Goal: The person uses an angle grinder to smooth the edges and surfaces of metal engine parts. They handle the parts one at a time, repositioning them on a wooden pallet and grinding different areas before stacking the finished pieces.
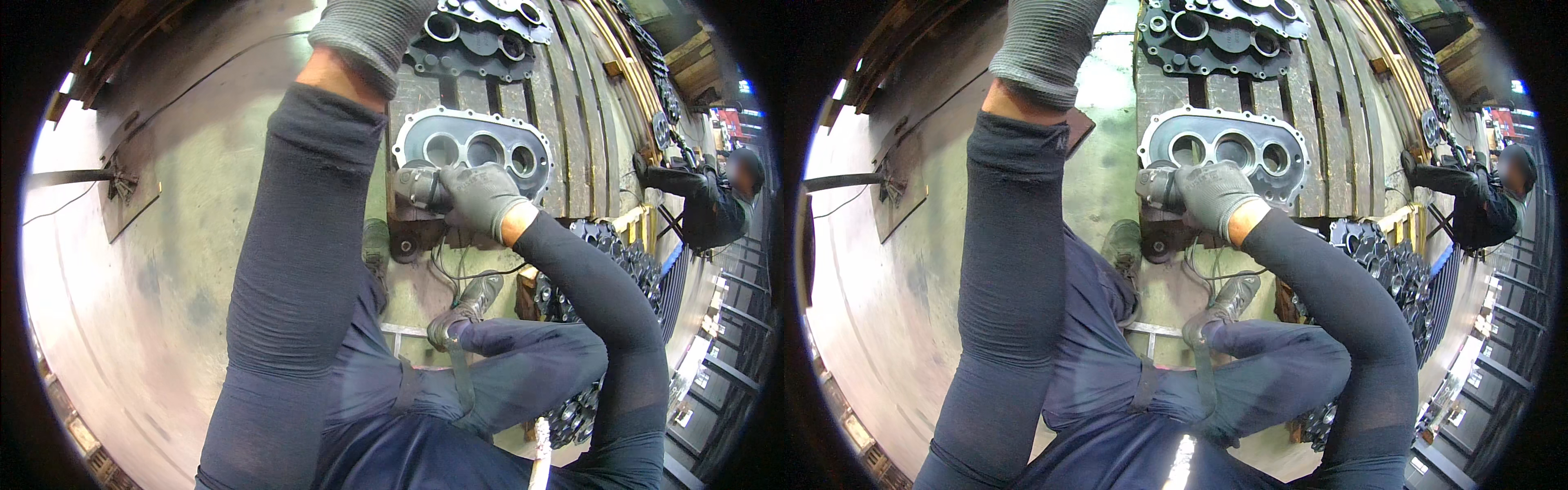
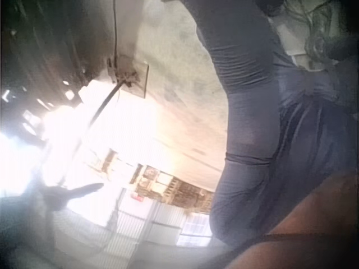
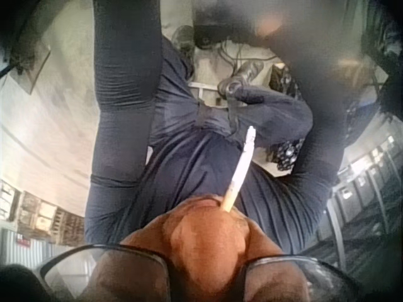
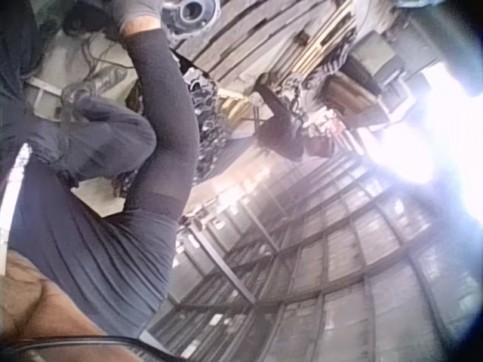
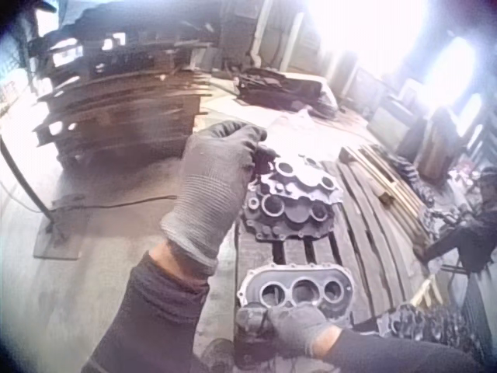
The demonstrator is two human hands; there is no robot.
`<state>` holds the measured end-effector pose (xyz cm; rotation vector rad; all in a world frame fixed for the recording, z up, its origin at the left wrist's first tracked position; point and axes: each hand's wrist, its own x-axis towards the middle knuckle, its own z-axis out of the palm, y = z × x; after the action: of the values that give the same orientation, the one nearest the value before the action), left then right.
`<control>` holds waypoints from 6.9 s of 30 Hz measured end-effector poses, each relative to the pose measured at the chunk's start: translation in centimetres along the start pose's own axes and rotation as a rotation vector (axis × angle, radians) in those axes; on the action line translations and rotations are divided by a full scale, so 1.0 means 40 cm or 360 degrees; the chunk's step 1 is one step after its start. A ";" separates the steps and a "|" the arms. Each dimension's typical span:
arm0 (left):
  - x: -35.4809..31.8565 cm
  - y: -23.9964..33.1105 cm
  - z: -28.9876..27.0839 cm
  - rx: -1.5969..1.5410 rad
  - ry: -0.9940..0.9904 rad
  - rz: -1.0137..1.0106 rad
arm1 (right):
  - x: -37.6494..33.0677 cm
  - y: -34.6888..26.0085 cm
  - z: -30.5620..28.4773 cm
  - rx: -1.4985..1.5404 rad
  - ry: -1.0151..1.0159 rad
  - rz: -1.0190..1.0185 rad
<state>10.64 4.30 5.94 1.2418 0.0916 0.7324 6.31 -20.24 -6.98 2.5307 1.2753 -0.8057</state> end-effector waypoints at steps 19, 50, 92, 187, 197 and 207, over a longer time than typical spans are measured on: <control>-0.067 -0.019 0.137 0.0260 -0.0321 0.0026 | -0.248 0.140 0.148 -0.0034 0.0184 0.0160; -0.103 -0.202 0.307 0.0716 -0.0666 0.0029 | -0.525 0.466 0.352 -0.0159 0.0358 0.0312; -0.128 -0.177 0.335 0.0654 -0.0598 -0.0103 | -0.516 0.444 0.454 0.2505 0.0708 0.1239; 0.181 0.612 1.038 0.1369 -0.1582 -0.1803 | -1.252 0.258 0.092 0.5153 0.1432 0.1170; 0.391 0.533 1.251 0.1394 -0.1664 -0.1408 | -1.349 0.466 0.011 0.4934 0.1943 0.1548; 0.618 -0.170 1.444 0.1473 -0.1622 -0.1691 | -1.225 0.738 -0.170 0.4586 0.1836 0.2528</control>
<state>58.46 -30.61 28.06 2.0035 0.2317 -1.0122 8.65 -69.01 23.60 -0.4724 1.4251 -0.0405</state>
